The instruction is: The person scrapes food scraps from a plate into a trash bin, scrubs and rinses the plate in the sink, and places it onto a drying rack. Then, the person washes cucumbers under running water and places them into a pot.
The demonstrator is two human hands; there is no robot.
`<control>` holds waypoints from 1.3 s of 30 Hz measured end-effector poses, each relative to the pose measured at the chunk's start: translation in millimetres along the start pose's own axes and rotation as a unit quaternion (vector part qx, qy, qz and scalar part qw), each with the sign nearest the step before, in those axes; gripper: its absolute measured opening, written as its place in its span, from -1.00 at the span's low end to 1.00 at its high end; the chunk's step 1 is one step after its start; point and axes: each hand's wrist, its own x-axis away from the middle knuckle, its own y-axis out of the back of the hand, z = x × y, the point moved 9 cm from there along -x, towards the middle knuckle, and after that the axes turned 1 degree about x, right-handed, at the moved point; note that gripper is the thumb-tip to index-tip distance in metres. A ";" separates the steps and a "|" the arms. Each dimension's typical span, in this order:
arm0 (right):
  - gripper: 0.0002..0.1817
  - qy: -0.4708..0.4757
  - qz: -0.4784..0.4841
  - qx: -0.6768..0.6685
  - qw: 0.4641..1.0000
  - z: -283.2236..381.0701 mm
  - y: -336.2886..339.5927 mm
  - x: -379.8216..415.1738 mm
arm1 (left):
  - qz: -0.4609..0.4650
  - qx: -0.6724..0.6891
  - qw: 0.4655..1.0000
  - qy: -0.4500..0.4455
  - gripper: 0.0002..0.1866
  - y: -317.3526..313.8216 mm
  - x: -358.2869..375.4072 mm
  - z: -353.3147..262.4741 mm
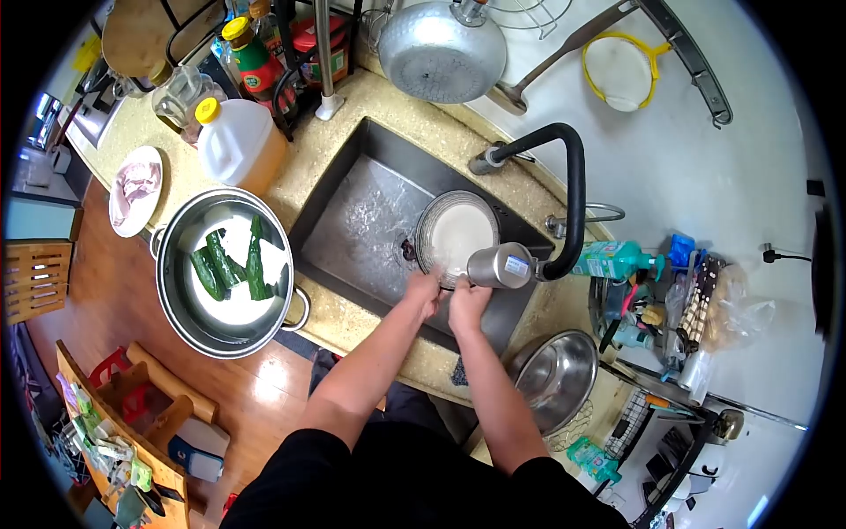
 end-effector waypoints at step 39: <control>-0.44 -0.305 0.210 -0.198 0.907 -57.9 -50.4 -3.5 | -0.127 -0.634 0.488 -0.586 -0.36 -64.7 91.8 -139.4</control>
